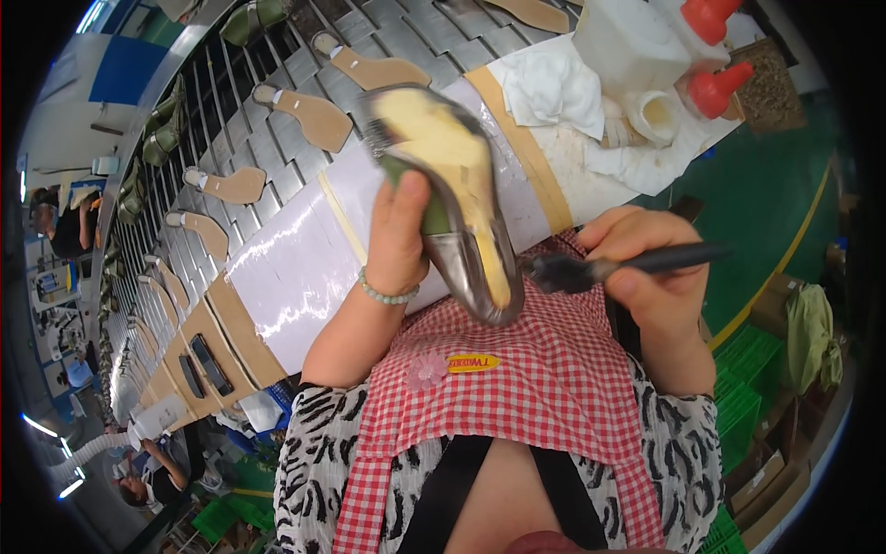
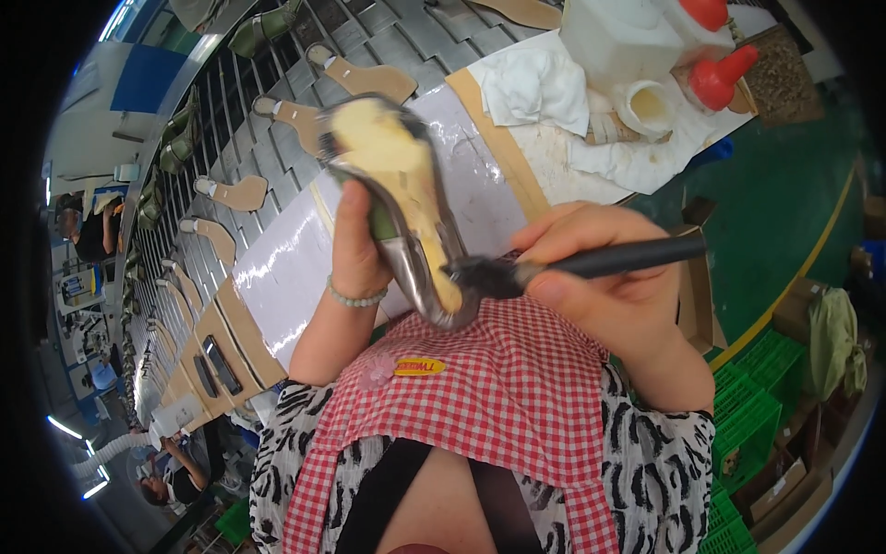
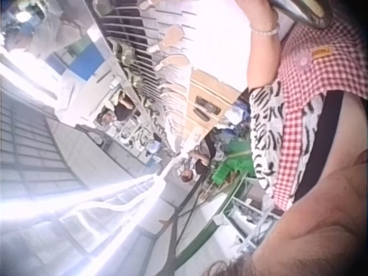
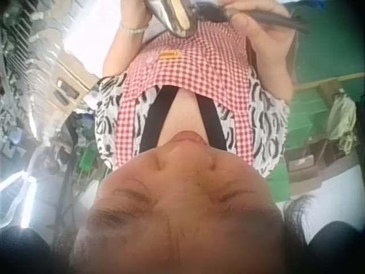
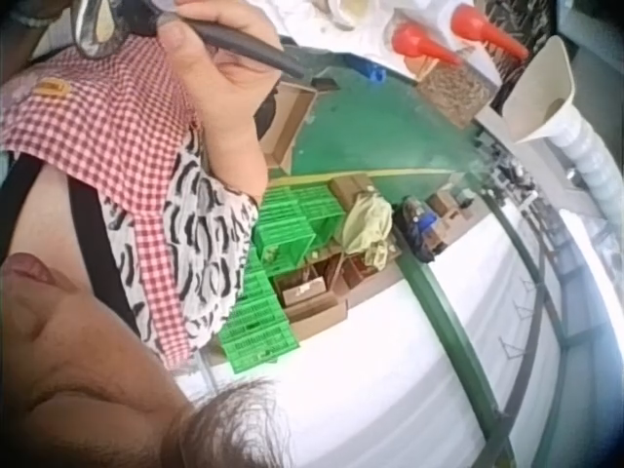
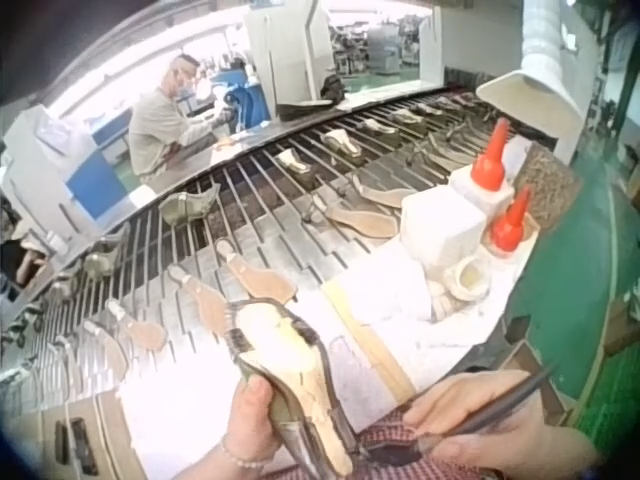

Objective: Applying glue to the soles of shoes using a brush on a conveyor belt production line.

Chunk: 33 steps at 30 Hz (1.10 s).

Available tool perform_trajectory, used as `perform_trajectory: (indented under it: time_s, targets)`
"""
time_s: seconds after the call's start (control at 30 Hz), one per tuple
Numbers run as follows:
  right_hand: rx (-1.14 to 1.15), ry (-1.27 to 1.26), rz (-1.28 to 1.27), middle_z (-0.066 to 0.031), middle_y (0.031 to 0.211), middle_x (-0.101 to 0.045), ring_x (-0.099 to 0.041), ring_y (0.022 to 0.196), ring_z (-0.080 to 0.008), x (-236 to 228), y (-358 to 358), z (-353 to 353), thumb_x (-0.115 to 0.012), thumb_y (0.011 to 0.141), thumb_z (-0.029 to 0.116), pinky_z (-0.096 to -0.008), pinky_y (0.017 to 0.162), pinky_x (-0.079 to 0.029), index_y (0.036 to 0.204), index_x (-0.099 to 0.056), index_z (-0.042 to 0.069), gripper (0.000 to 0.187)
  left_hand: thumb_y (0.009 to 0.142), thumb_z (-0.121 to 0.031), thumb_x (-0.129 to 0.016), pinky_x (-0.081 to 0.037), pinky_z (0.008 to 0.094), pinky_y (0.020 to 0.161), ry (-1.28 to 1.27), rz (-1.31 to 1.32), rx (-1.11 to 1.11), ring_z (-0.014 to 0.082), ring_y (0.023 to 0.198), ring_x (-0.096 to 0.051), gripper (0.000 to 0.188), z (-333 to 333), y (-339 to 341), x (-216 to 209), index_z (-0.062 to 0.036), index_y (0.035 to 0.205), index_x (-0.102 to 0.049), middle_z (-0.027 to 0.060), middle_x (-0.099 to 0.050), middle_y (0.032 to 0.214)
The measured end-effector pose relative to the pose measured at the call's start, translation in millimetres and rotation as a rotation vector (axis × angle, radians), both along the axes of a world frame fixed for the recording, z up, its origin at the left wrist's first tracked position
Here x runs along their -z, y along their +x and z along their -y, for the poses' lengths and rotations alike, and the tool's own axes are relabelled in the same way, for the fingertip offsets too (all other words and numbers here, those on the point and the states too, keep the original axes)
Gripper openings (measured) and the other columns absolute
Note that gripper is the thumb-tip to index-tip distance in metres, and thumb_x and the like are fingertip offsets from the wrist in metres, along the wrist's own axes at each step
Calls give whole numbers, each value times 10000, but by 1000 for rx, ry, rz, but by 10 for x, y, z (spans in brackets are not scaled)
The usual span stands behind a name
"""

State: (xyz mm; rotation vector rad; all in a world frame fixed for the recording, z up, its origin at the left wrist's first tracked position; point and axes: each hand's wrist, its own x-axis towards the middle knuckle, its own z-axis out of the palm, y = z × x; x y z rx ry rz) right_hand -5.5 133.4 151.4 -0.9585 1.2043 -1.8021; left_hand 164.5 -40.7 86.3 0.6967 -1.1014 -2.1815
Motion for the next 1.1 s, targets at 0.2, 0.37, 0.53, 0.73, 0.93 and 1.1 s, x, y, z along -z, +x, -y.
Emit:
perform_trajectory:
  time_s: [0.2, 0.37, 0.53, 0.73, 0.93, 1.1]
  targets:
    - [140, -118, 128, -202, 1047, -621, -601, 1011, -231, 201, -72, 50, -649, 809, 4, -322, 883, -471, 1001, -587, -16, 203, 808, -385, -666, -339, 378, 1039, -1228, 506, 119, 258, 1226, -441, 705, 119, 428, 357, -32, 1346, -378, 119, -461, 1315]
    - [298, 28, 21, -179, 1081, -608, -582, 1007, -201, 441, 43, 140, -625, 832, 4, -297, 901, -439, 1004, -583, -5, 177, 675, -224, -806, -302, 332, 1050, -1044, 457, 55, 247, 1247, -379, 939, -291, 502, 366, -48, 1375, -205, 150, -375, 1364]
    - [192, 103, -31, -136, 1128, -574, -576, 953, -131, 671, 76, 158, -610, 836, -47, -243, 844, -457, 1017, -588, -1, 187, 643, -204, -841, -326, 340, 1036, -937, 442, 23, 281, 1322, -318, 955, -474, 474, 379, -67, 1337, -199, 169, -335, 1307]
    - [130, 124, 56, -129, 1101, -579, -575, 938, -122, 700, 144, 269, -621, 833, -43, -234, 822, -461, 1005, -595, -1, 180, 660, -246, -841, -344, 355, 1042, -1117, 527, 85, 329, 1296, -355, 985, -434, 490, 357, -73, 1360, -170, 135, -323, 1228]
    - [225, 147, -233, -117, 1051, -591, -570, 908, -126, 667, 145, 316, -652, 805, -35, -231, 788, -451, 953, -612, 3, 158, 686, -265, -807, -285, 373, 1079, -1005, 466, 52, 282, 1283, -375, 889, -483, 502, 463, -80, 1342, -237, 99, -413, 1240]
    - [264, 77, -331, -107, 911, -630, -612, 853, -210, 568, 171, 367, -708, 750, -12, -300, 737, -482, 854, -632, 17, 132, 667, -237, -841, -400, 353, 1032, -1092, 492, 69, 347, 1282, -373, 963, -441, 499, 392, -73, 1357, -190, 135, -313, 1215]
